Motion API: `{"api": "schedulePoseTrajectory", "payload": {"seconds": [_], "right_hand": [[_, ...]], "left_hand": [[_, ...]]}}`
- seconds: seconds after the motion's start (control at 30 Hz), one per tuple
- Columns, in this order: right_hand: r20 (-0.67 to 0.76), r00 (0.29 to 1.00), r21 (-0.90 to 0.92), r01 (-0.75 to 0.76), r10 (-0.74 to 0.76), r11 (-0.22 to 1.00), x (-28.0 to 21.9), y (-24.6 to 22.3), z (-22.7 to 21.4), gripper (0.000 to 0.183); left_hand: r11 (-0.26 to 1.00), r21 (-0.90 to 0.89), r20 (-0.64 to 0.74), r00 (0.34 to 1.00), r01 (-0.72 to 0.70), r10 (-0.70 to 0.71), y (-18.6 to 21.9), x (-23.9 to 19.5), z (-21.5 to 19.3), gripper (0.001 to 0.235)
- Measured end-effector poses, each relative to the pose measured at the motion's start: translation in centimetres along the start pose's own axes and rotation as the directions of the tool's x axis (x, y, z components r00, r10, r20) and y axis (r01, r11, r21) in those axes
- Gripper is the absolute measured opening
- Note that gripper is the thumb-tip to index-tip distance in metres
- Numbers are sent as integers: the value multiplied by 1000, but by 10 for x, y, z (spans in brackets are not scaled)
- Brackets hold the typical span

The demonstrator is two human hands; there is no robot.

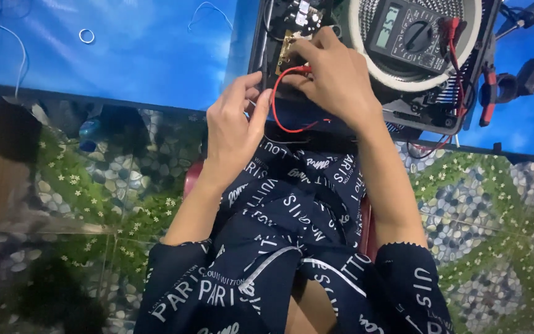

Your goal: The person sits with a disassembled electronic device on their lap and uses a multimeter to test the circuit board. They connect the multimeter probes to various points on the board and a circular LED component, checking for continuity or voltage.

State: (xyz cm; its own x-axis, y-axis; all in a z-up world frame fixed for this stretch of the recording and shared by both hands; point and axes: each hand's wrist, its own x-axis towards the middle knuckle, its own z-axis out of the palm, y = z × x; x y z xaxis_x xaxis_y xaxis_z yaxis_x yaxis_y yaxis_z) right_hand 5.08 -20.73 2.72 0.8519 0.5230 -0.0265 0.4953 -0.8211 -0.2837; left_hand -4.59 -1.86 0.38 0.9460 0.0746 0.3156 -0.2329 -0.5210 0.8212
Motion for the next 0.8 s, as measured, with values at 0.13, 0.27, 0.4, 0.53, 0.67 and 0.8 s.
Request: {"api": "schedulePoseTrajectory", "payload": {"seconds": [0.13,0.27,0.4,0.53,0.67,0.8], "right_hand": [[-51,999,138,-1,8,990,-13,-2,-18,54],[-110,992,112,79,-66,991,-10,5,0,46],[-104,988,-124,98,-112,987,-6,13,13,38],[-93,983,-315,119,-156,941,-4,13,7,33],[-78,978,-342,154,-191,927,10,23,22,31],[78,995,-183,81,-68,980,11,16,18,33]], "left_hand": [[1000,12,15,1000,6,-6,-2,5,-2,27],[1000,-6,34,999,10,-9,0,5,-2,27],[999,-19,37,999,26,-25,3,5,-6,28],[1000,-13,36,999,17,-17,4,6,-7,26],[1000,6,37,999,2,-3,3,5,-6,26],[999,42,49,999,-17,15,6,6,-8,25]]}}
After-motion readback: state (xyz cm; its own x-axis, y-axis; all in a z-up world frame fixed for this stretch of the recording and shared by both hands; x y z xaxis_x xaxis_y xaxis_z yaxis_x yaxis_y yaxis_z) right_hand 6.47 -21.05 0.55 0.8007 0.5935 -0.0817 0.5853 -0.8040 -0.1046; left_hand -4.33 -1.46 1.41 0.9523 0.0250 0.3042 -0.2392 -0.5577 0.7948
